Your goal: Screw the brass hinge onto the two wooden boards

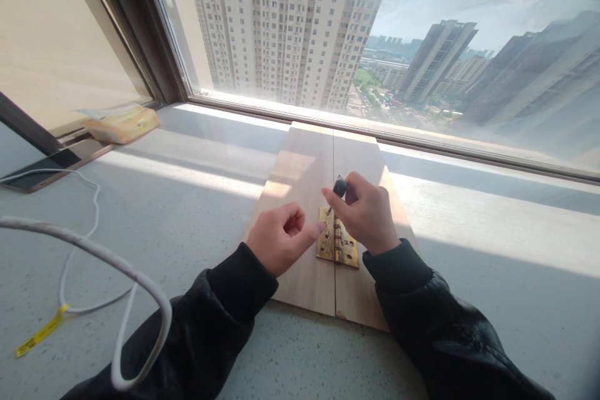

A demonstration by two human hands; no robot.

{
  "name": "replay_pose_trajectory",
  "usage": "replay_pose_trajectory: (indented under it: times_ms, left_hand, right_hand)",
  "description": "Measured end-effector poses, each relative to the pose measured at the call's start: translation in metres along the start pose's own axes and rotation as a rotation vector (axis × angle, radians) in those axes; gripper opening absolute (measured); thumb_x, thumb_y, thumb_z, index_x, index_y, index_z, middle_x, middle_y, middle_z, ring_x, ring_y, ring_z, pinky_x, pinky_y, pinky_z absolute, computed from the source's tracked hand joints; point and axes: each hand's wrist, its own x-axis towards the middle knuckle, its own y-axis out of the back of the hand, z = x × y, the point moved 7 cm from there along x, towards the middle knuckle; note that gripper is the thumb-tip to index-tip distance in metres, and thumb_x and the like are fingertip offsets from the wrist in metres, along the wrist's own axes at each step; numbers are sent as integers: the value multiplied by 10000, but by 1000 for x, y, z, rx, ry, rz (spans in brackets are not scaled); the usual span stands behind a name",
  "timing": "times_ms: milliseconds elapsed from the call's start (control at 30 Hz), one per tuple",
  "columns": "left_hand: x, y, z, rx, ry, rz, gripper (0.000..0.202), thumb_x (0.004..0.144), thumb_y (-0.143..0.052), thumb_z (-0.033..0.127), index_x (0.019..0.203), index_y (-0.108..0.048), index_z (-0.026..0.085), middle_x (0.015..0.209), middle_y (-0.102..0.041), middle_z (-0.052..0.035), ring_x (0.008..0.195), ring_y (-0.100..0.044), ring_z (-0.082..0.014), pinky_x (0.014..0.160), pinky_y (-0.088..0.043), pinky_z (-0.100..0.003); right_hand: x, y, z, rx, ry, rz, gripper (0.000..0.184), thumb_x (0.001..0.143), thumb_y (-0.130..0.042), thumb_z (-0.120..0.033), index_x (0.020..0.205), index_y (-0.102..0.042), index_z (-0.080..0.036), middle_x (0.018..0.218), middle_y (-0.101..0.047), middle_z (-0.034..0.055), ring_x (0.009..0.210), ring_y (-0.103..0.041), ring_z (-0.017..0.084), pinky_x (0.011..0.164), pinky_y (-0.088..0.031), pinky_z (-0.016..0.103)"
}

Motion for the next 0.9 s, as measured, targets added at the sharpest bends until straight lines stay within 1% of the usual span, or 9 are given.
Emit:
replay_pose_trajectory:
  times_ms: [67, 167, 267, 367, 433, 533, 600, 700, 900]
  left_hand:
    - [10, 14, 10, 20, -41, 85, 432, 763, -516, 529, 578, -357, 173, 512, -313, 62, 485, -302, -72, 473, -256, -203]
    - [29, 20, 28, 43, -121, 155, 456, 744, -543, 528, 556, -332, 170, 510, -281, 65, 483, -275, -68, 466, -250, -199]
    - [43, 22, 40, 49, -157, 305, 366, 715, -598, 490, 640, -431, 173, 536, -375, 63, 499, -349, -73, 488, -298, -198]
    - [48, 18, 43, 2, -161, 385, 318, 699, -632, 465, 752, -538, 165, 616, -519, 33, 534, -454, -87, 518, -361, -210]
    - [48, 13, 43, -47, -176, 388, 312, 699, -641, 457, 741, -582, 154, 666, -584, 5, 548, -498, -95, 532, -394, -219]
    - [46, 4, 46, -59, -219, 344, 310, 689, -660, 455, 723, -624, 149, 684, -621, -16, 559, -527, -110, 533, -413, -229]
    - [45, -1, 48, -13, -220, 339, 312, 687, -664, 463, 720, -637, 154, 681, -622, -19, 567, -524, -117, 540, -412, -237]
    - [44, -5, 49, 72, -191, 379, 309, 702, -652, 468, 679, -639, 160, 673, -608, -20, 604, -515, -128, 570, -406, -246]
    - [45, -6, 53, 164, -217, 357, 232, 754, -615, 373, 670, -625, 158, 676, -600, -26, 678, -515, -151, 617, -401, -258]
  right_hand:
    - [0, 0, 1, 3, 4, 6, 366, 755, -565, -451, 594, -345, -207, 479, -357, -64, 454, -304, 84, 461, -248, 232]
    - [0, 0, 2, -3, 18, 19, 349, 754, -556, -423, 587, -341, -206, 475, -350, -65, 450, -310, 86, 463, -243, 233]
    - [-1, 0, 3, -7, 23, 20, 299, 747, -554, -375, 588, -371, -201, 470, -361, -67, 439, -326, 83, 459, -238, 227]
    - [-2, -1, 3, -10, 20, 20, 253, 746, -555, -366, 615, -416, -199, 480, -395, -65, 443, -360, 85, 460, -242, 220]
    - [-2, -1, 3, -19, 6, 33, 271, 752, -548, -385, 608, -412, -201, 474, -397, -61, 437, -353, 88, 455, -233, 224]
    - [-2, 0, 7, -35, -26, 55, 302, 757, -533, -399, 584, -377, -206, 455, -379, -53, 422, -309, 95, 445, -197, 235]
    - [-3, 0, 9, -35, -39, 63, 289, 759, -522, -377, 585, -364, -210, 455, -377, -49, 426, -297, 99, 448, -187, 239]
    - [-3, -1, 13, -13, -43, 68, 287, 756, -521, -354, 582, -342, -212, 460, -368, -50, 442, -286, 101, 458, -200, 238]
    - [-2, -3, 16, 47, -52, 36, 310, 741, -554, -355, 575, -336, -210, 470, -384, -51, 455, -289, 95, 455, -218, 233]
